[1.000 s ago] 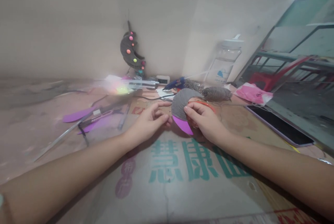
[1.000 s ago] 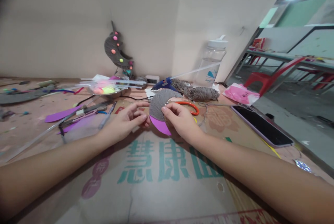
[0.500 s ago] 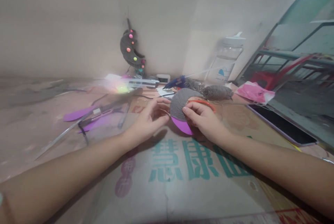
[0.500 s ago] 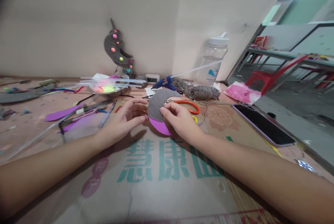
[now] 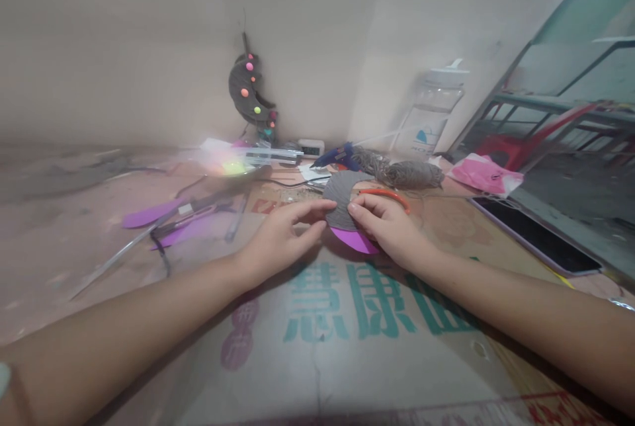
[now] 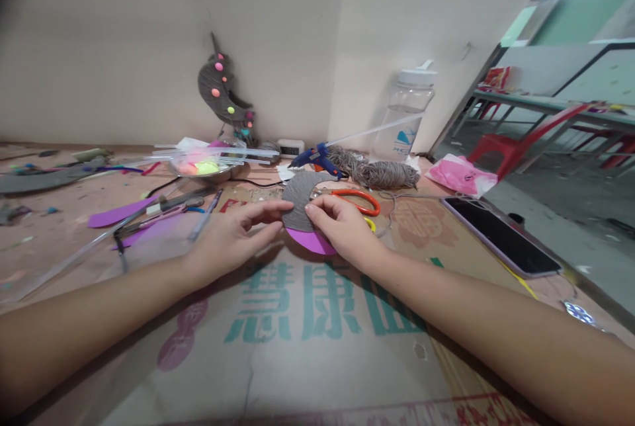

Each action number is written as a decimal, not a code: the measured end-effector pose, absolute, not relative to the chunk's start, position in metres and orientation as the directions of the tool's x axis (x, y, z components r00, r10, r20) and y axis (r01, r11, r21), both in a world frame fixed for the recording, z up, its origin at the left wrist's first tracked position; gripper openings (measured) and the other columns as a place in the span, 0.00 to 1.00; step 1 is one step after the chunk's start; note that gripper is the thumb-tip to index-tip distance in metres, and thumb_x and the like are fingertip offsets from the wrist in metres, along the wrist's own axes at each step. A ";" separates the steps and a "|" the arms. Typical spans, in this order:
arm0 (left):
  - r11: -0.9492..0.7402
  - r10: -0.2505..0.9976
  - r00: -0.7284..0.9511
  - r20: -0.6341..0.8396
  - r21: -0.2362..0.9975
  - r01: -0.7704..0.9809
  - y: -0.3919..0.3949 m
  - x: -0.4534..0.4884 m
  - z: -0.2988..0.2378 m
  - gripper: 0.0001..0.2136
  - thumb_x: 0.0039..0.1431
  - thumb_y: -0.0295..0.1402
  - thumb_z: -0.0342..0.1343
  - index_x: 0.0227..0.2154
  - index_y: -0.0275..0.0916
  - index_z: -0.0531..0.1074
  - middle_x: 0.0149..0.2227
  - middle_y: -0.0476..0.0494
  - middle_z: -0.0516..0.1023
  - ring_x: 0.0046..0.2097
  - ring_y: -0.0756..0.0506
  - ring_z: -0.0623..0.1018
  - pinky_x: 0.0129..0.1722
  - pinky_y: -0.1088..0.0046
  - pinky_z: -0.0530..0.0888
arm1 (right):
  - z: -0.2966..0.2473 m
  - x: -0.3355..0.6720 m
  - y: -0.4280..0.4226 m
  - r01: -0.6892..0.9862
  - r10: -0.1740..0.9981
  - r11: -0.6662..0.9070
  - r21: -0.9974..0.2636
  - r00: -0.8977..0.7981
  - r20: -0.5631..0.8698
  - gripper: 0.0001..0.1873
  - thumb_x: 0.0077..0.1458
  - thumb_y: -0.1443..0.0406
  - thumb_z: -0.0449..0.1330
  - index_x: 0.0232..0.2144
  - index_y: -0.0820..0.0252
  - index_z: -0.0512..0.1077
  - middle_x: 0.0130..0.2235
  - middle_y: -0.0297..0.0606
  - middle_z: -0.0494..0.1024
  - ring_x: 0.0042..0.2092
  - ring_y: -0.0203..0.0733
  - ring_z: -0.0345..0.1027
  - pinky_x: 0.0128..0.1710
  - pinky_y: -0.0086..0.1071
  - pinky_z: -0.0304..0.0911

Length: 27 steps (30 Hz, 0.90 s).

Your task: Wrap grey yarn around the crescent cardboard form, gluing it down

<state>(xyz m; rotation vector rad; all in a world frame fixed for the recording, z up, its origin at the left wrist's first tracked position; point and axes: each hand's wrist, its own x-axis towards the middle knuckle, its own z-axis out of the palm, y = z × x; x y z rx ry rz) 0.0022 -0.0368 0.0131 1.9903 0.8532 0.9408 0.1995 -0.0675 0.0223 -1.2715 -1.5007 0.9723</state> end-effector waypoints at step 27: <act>-0.685 0.717 0.526 0.458 0.602 0.409 -0.034 -0.003 0.010 0.15 0.61 0.34 0.53 0.48 0.42 0.76 0.48 0.46 0.80 0.48 0.44 0.80 0.51 0.68 0.74 | 0.021 0.201 -0.064 0.300 0.983 0.181 -0.937 -0.094 0.160 0.17 0.54 0.52 0.58 0.25 0.59 0.67 0.21 0.27 0.61 0.22 0.30 0.49 0.21 0.27 0.45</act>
